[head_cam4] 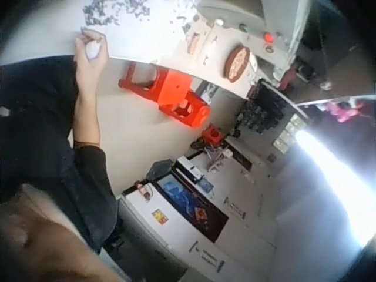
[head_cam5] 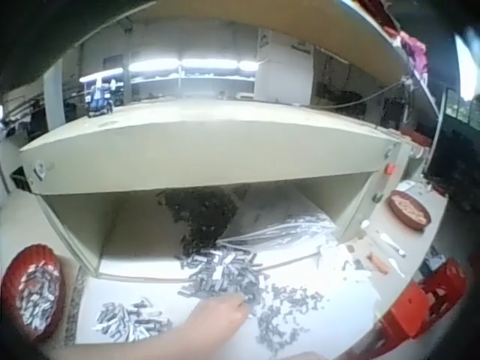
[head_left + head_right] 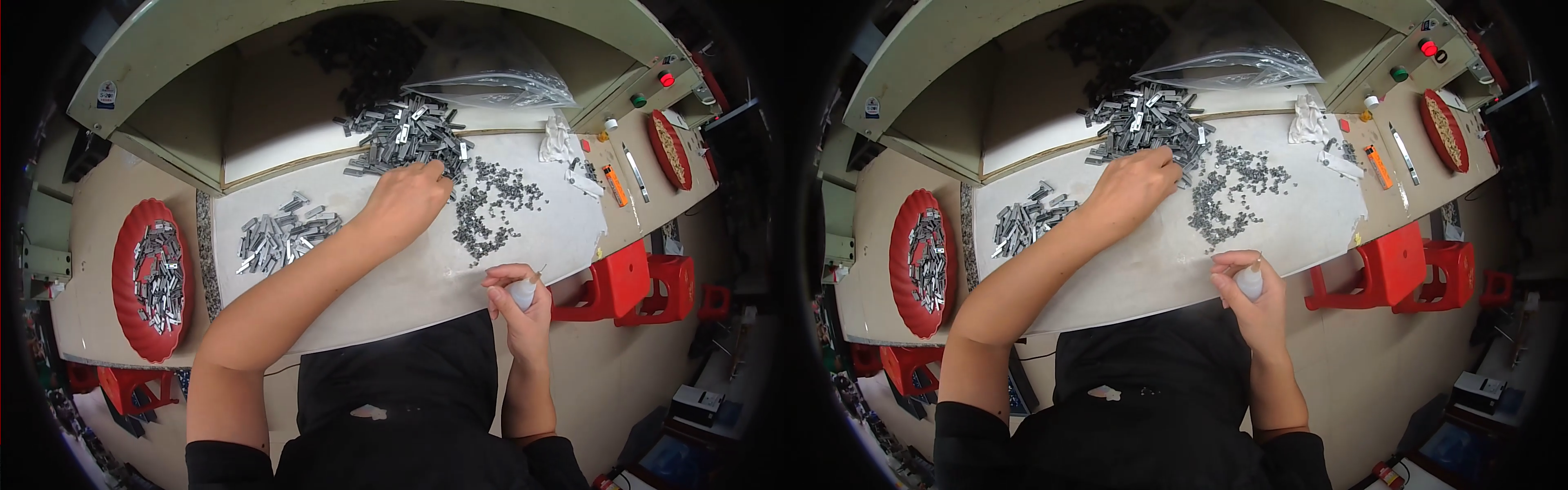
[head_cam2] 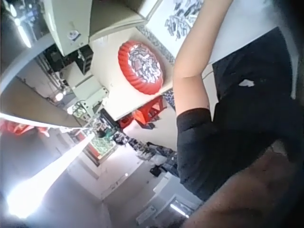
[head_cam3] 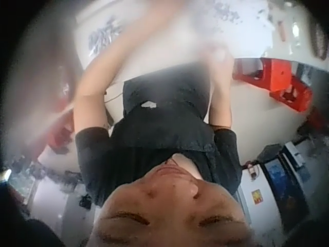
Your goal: The person assembles small toy vehicle components by applying glue from a bottle to specific metal clips and plastic parts.
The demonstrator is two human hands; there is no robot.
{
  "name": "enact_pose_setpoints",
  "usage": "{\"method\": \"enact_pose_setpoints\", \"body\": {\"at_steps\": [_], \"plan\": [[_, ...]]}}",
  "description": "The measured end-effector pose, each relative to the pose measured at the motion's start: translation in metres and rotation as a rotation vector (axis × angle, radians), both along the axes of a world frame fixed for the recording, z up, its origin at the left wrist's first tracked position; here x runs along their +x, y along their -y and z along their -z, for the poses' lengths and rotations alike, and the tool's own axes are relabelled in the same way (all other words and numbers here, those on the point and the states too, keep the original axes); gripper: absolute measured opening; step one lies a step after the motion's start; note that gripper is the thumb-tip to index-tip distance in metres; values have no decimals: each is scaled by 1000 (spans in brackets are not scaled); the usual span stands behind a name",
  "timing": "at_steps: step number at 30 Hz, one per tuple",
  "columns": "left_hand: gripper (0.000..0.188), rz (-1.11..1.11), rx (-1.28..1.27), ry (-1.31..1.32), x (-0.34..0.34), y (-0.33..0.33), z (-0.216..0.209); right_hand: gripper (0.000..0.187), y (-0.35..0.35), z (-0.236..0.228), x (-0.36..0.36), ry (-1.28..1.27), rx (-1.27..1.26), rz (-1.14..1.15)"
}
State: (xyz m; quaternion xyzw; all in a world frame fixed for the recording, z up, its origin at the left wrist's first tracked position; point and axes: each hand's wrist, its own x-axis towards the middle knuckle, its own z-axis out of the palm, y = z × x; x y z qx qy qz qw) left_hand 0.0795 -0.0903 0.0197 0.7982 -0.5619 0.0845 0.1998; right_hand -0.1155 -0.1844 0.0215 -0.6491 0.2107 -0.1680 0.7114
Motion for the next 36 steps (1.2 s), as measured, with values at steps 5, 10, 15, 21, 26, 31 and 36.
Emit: {"method": "enact_pose_setpoints", "body": {"at_steps": [5,10,15,21,26,31,36], "plan": [[11,23,78,-92,-4,-11,-7,21,8,-1,-9,-13,-11,-17],[31,-65,-183,-504,-44,-46,-16,35,7,6,-8,145,-67,-77],[23,-129,-297,-930,-69,-74,-7,33,-4,-5,-3,197,-61,-93],[13,-184,-608,-1525,-78,-86,9,31,-15,-8,-4,238,-82,-24],[17,-159,-599,-1486,-78,-91,14,31,-22,-3,-1,344,-5,61],[17,-141,-620,-1400,-79,-88,16,34,-24,-3,2,325,-257,70],[17,-147,-611,-1372,-79,-88,16,33,-24,2,1,298,-357,52]]}}
